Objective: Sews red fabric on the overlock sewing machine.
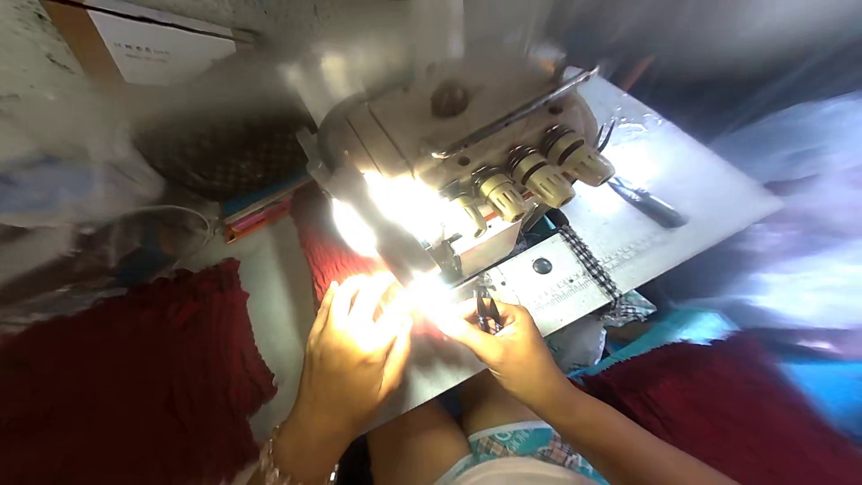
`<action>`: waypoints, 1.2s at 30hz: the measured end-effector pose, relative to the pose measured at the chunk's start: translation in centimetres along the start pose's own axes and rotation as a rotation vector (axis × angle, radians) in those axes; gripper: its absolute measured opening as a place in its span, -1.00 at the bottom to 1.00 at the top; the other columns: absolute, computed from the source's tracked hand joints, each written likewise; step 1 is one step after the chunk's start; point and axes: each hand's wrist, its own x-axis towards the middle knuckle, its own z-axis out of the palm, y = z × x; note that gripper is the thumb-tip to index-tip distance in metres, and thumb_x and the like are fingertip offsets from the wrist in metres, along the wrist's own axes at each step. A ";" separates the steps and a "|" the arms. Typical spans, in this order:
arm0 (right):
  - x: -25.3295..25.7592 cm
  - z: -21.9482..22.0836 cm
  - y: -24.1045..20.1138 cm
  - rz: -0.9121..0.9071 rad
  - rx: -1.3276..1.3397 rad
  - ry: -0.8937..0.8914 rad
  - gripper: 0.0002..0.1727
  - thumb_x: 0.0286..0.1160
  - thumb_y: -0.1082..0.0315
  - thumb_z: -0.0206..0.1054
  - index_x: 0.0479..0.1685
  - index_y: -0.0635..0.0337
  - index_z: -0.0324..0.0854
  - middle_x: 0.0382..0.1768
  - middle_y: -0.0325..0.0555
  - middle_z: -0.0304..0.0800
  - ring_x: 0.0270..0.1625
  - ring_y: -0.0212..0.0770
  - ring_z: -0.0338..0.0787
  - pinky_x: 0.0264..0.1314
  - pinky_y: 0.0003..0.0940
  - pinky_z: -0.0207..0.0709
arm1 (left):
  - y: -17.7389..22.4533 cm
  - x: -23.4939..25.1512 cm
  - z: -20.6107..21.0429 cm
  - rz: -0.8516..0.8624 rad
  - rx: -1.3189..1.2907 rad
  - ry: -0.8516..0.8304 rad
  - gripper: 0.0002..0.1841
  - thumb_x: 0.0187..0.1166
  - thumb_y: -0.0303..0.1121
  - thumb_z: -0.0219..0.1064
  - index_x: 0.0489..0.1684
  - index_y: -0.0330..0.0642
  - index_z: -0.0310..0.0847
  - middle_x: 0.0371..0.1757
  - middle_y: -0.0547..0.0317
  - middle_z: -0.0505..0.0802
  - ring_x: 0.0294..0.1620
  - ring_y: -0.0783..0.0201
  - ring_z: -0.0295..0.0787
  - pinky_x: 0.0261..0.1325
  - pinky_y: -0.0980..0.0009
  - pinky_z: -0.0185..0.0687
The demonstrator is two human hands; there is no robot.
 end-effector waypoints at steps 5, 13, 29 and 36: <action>0.1 -0.9 0.1 -0.094 -0.066 -0.025 -0.75 0.64 0.36 0.22 -0.41 0.10 0.74 -0.53 -0.53 0.73 -0.58 -0.78 0.50 -0.53 -0.85 0.36 | 0.1 -0.1 0.1 0.005 0.024 0.002 -0.57 0.72 -0.17 0.00 0.25 0.22 0.85 0.35 0.07 0.84 0.44 -0.06 0.70 0.41 -0.03 0.49; 0.8 -0.6 0.3 -0.405 -0.472 0.006 -0.58 0.47 -0.07 0.42 -0.44 0.12 0.81 -0.53 -0.45 0.64 -0.53 -0.76 0.37 -0.50 -0.80 0.20 | 0.2 -0.2 0.1 0.010 0.024 0.012 -0.57 0.71 -0.15 0.00 0.23 0.20 0.87 0.36 0.08 0.84 0.46 -0.07 0.69 0.45 -0.04 0.49; 0.4 -0.1 -0.3 -0.433 -0.677 0.043 -0.58 0.43 -0.10 0.39 -0.51 0.06 0.79 -0.59 -0.40 0.64 -0.57 -0.59 0.46 -0.55 -0.59 0.26 | 0.4 -0.4 0.3 0.011 0.033 0.007 -0.56 0.70 -0.17 0.00 0.26 0.19 0.85 0.40 0.10 0.82 0.49 -0.08 0.66 0.49 -0.08 0.46; 0.8 -1.7 0.5 -0.604 -0.561 -0.018 -0.73 0.40 0.24 0.38 -0.06 0.21 0.78 -0.16 -0.18 0.81 -0.27 -0.61 0.63 -0.27 -0.77 0.48 | 0.4 -0.5 0.6 -0.007 -0.006 0.039 -0.55 0.69 -0.19 -0.02 0.28 0.19 0.84 0.39 0.07 0.82 0.52 -0.09 0.64 0.55 -0.14 0.41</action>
